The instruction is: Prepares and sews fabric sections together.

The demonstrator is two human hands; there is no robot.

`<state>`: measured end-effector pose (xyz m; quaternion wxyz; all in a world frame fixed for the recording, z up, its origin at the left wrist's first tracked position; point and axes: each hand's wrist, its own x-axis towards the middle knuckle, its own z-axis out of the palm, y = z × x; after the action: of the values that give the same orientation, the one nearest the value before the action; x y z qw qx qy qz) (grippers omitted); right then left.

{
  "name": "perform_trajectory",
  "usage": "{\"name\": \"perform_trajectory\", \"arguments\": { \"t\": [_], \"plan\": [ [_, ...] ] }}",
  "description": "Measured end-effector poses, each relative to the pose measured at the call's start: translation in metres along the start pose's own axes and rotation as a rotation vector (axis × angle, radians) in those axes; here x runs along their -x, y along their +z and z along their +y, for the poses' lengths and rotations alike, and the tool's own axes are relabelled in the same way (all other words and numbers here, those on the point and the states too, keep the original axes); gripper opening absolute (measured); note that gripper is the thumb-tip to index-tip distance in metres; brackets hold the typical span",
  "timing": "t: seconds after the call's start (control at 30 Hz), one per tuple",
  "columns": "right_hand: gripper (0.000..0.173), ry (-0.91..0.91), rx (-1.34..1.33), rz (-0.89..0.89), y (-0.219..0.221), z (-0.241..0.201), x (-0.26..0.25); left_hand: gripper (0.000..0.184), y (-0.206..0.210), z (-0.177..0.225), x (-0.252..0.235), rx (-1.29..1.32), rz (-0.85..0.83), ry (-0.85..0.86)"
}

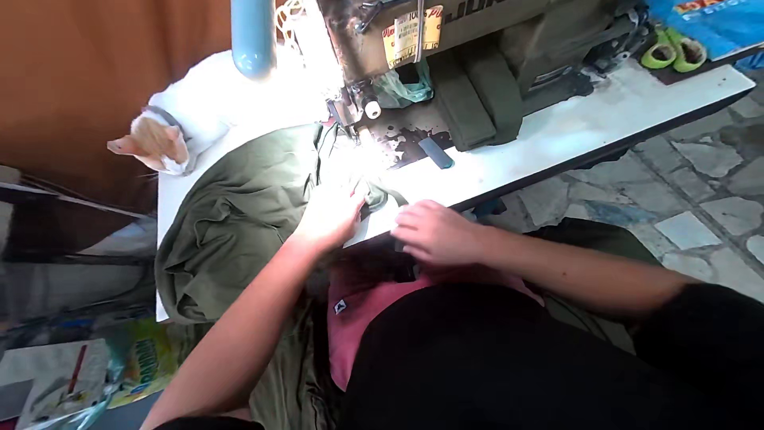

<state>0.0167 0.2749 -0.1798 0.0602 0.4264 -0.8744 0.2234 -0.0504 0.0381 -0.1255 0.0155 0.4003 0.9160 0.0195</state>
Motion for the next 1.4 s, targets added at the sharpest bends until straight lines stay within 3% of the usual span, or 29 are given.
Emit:
{"name": "perform_trajectory", "arguments": {
  "t": [0.17,0.3,0.4,0.5,0.57,0.7,0.77,0.83,0.97,1.07,1.17,1.27,1.33,1.4],
  "plan": [
    [0.02,0.233,-0.008,0.028,-0.043,0.041,-0.019,0.017,-0.048,-0.002,0.01,0.184,-0.21,-0.1],
    [0.038,0.071,-0.153,0.174,-0.039,0.031,-0.075,0.013,-0.082,0.01,0.022,0.298,-0.149,-0.06],
    [0.022,-0.093,-0.214,0.204,-0.024,0.019,-0.097,0.013,-0.107,0.015,0.03,0.075,-0.215,-0.12],
    [0.021,-0.15,-0.183,0.313,-0.01,0.011,-0.084,0.014,-0.115,0.018,0.042,-0.027,-0.176,-0.151],
    [0.021,-0.167,-0.216,0.366,-0.003,0.006,-0.072,0.014,-0.098,0.029,0.044,0.11,-0.059,0.03],
    [0.015,-0.115,-0.165,0.383,0.011,-0.005,-0.037,0.024,-0.054,0.028,0.021,0.305,-0.065,0.265],
    [0.017,-0.034,-0.085,0.322,0.022,-0.003,-0.021,0.033,-0.034,0.009,0.011,0.286,-0.117,0.216],
    [0.019,0.002,-0.041,0.295,0.031,-0.003,-0.014,0.04,-0.023,-0.012,0.003,0.204,-0.247,-0.011],
    [0.019,0.003,-0.023,0.32,0.04,-0.01,-0.021,0.041,-0.018,-0.041,-0.018,0.005,-0.256,-0.395],
    [0.019,-0.004,-0.055,0.321,0.042,-0.011,-0.022,0.034,-0.007,-0.023,-0.03,0.008,-0.018,-0.255],
    [0.022,0.045,-0.141,0.297,0.024,-0.006,-0.009,0.052,0.032,-0.003,-0.031,0.183,0.134,-0.145],
    [0.024,0.304,-0.041,0.393,-0.007,0.014,0.018,0.06,0.062,0.003,-0.016,0.175,0.179,-0.198],
    [0.026,0.564,0.042,0.349,-0.023,0.03,0.033,0.06,0.065,0.004,-0.014,0.163,0.175,-0.217],
    [0.026,0.71,0.068,0.273,-0.026,0.04,0.039,0.06,0.064,0.006,-0.018,0.156,0.179,-0.225]
  ]
}}
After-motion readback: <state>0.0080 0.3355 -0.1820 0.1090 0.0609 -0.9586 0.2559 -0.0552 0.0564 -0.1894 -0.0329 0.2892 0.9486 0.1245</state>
